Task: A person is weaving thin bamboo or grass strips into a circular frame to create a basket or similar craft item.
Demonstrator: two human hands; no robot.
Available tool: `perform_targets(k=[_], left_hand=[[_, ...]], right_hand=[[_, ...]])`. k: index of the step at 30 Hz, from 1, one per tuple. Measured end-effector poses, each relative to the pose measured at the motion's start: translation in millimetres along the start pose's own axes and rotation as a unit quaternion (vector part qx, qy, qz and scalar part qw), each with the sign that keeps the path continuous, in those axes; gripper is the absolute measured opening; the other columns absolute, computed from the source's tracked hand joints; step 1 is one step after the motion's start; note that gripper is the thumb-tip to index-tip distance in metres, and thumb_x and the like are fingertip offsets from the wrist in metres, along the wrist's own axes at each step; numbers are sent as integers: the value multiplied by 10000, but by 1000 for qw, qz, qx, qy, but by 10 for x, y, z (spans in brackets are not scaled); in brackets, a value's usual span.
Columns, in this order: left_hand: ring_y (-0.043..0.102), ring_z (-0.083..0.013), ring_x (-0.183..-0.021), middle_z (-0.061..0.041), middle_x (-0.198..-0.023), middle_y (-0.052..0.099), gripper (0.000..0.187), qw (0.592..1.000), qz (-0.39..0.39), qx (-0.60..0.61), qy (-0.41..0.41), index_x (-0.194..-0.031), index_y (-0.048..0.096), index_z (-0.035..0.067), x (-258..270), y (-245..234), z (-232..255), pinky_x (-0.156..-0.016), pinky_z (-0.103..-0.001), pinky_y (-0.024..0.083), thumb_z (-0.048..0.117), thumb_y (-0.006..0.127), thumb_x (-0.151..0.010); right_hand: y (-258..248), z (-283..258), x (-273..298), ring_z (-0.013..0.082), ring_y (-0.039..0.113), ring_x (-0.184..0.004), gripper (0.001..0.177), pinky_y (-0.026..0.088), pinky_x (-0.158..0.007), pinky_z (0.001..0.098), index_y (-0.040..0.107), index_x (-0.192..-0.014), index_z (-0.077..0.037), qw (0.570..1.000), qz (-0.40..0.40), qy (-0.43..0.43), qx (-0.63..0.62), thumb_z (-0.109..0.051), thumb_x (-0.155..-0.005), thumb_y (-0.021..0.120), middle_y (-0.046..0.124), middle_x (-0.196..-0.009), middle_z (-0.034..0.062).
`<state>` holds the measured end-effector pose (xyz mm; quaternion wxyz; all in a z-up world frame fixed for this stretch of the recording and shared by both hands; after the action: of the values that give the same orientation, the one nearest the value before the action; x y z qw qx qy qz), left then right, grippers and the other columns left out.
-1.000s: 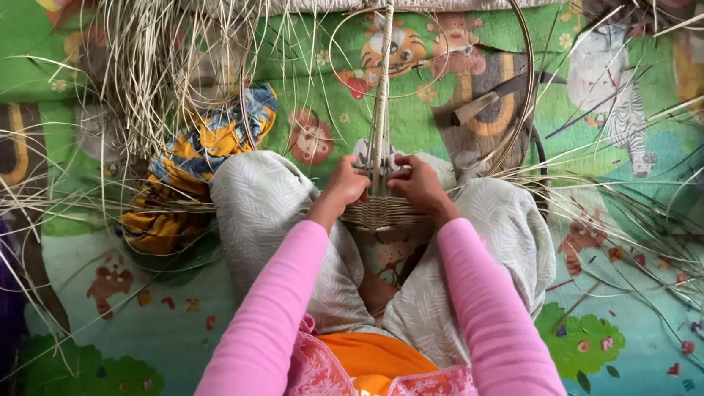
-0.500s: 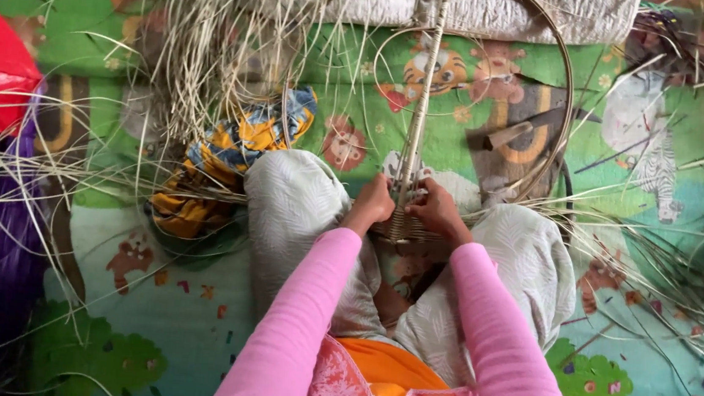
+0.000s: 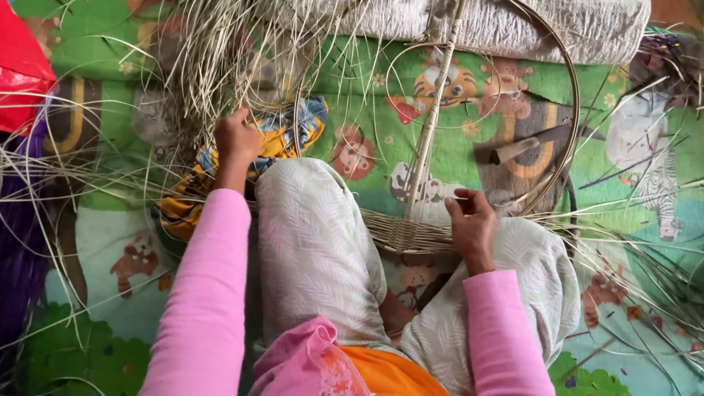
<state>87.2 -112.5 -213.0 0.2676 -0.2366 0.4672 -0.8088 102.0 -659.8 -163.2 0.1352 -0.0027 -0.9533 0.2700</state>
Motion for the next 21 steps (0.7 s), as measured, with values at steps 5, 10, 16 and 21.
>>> perform_targets(k=[5, 10, 16, 21], left_hand=[[697, -314, -1078, -58, -1075, 753, 326, 998, -33, 7, -53, -1176, 769, 304, -240, 386, -572, -986, -412, 538, 233, 689, -868], [716, -189, -964, 99, -905, 749, 161, 989, 82, 77, -97, -909, 801, 404, -1, -189, -295, -926, -309, 560, 286, 719, -837], [569, -126, -435, -84, -590, 662, 197, 898, -13, 402, -178, -964, 729, 149, 699, -663, 317, -455, -206, 337, 98, 743, -774], [699, -331, -895, -174, -874, 721, 130, 973, -64, 210, 76, -906, 744, 62, 1563, -1099, 1178, -841, -434, 536, 136, 640, -879]], right_hand=[[75, -84, 69, 160, 719, -801, 208, 545, -757, 308, 771, -1065, -187, 1000, 8, -28, 10, -186, -870, 842, 772, -845, 34], [52, -188, 150, 170, 718, -782, 184, 540, -725, 317, 776, -1054, -172, 999, 15, -52, 2, -171, -879, 833, 771, -850, 45], [249, -950, 438, 238, 742, -819, 143, 561, -751, 372, 778, -1037, -147, 990, -18, -137, 9, -153, -895, 794, 778, -875, 80], [502, -2228, 985, 319, 694, -969, 478, 533, -828, 415, 676, -1320, -162, 890, -103, -435, 91, -6, -869, 705, 710, -1285, 116]])
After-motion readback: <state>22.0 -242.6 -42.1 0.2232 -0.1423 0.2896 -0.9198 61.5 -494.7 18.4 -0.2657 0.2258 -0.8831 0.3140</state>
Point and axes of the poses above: each hand's wrist, its own x-axis away from the middle knuckle, its own y-axis out of the palm, z = x × y, the point moved 7 cm from there along -x, towards the middle knuckle
